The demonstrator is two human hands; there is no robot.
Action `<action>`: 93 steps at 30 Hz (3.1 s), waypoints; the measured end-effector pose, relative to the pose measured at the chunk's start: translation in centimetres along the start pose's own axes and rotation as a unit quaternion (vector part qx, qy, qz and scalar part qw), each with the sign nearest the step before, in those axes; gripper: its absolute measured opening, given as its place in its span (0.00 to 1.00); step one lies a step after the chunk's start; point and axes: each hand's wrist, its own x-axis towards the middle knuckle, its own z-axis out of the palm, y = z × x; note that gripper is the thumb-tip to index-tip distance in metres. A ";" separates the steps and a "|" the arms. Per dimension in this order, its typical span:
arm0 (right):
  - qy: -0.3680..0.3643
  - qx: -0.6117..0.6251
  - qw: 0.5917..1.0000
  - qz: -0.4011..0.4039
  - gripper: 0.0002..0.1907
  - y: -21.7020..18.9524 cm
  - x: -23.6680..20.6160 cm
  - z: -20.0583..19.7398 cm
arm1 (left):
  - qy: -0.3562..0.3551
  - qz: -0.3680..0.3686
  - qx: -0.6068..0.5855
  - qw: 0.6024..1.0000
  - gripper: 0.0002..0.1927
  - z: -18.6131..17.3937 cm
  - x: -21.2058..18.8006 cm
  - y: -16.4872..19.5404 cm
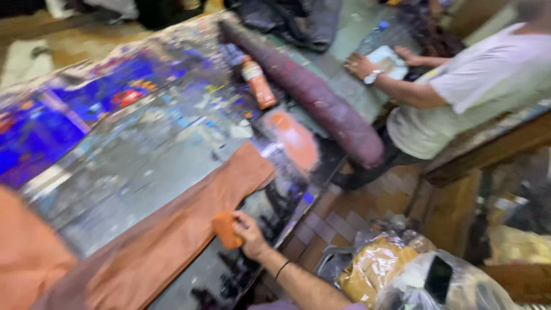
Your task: The person lays a brown leather jacket on a work table and rubs an orange dye block over the sleeve, spreading color along the leather. They reposition the jacket and continue rubbing dye over different sections of the sleeve and shoulder area.
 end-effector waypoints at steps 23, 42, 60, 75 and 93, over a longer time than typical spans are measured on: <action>0.028 0.042 0.995 -0.091 0.22 -4.5 2.6 -3.1 | -0.061 -0.226 -0.052 0.971 0.25 -17.4 0.1 3.8; 0.034 0.014 0.995 -0.091 0.22 -4.9 2.7 -4.3 | 0.089 -0.030 0.056 0.994 0.26 -15.7 2.8 2.9; -0.059 0.243 0.965 0.082 0.26 -3.7 -0.2 10.6 | 0.039 -0.174 -0.084 0.980 0.32 -14.9 3.5 5.0; -0.029 0.242 0.939 0.242 0.20 -0.3 7.8 14.9 | -0.105 -0.222 -0.309 0.919 0.52 -18.7 4.1 2.6; -0.204 -0.488 0.796 -0.295 0.17 -0.7 -1.8 21.6 | -0.144 -0.228 -0.119 0.956 0.49 -17.5 5.5 0.9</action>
